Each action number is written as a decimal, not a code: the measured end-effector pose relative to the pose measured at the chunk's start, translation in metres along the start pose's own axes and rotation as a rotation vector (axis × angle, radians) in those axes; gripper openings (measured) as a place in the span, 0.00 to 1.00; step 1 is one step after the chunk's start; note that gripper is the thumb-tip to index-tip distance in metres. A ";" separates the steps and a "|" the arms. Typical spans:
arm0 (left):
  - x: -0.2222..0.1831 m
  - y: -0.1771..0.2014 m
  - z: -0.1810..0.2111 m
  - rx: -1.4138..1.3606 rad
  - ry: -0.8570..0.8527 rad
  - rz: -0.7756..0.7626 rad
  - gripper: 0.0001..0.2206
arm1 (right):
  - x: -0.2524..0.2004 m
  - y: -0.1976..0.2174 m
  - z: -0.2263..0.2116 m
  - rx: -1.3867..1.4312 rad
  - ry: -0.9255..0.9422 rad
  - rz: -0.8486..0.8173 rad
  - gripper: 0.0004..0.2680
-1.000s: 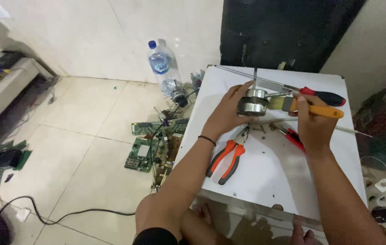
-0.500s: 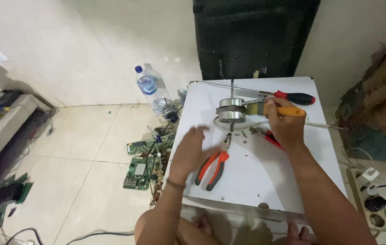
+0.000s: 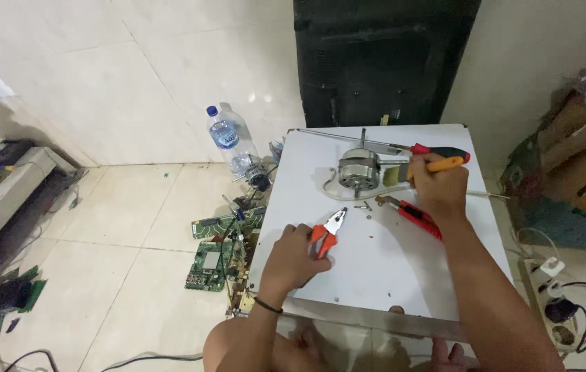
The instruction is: The person sits at a small white table and cleans a disassembled electric motor, holding the motor housing with one hand while brushing dust off it with a paintbrush. They use pliers to grip parts, turn the motor over to brush different sides, and pick up a long screwdriver to work on the motor shaft.
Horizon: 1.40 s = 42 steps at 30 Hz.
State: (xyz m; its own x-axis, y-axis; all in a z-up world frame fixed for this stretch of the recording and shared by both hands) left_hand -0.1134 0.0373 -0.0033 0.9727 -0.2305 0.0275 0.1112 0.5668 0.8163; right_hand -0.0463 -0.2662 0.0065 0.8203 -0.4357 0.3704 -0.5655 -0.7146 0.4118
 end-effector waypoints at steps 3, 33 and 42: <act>0.003 0.003 -0.009 -0.194 0.100 -0.062 0.29 | 0.005 -0.007 0.015 0.017 -0.060 -0.078 0.09; 0.112 -0.009 0.024 -0.556 -0.231 -0.073 0.23 | -0.027 0.008 -0.070 0.068 0.305 0.069 0.07; 0.108 0.001 0.023 -0.520 -0.244 -0.007 0.26 | -0.034 0.008 -0.073 0.186 0.413 0.029 0.08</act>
State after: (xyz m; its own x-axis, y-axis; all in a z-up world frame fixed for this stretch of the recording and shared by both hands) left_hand -0.0132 -0.0056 0.0139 0.9031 -0.3769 0.2058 0.2636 0.8649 0.4272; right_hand -0.0850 -0.2172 0.0581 0.6803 -0.2293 0.6962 -0.5319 -0.8080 0.2535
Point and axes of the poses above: each hand's wrist, its own x-axis towards the middle knuckle, its own y-axis out of the back of the hand, z = x × y, the point moved 2 cm from there along x, towards the middle knuckle, and after that the axes turned 1 degree about z, right-handed, at the moved point
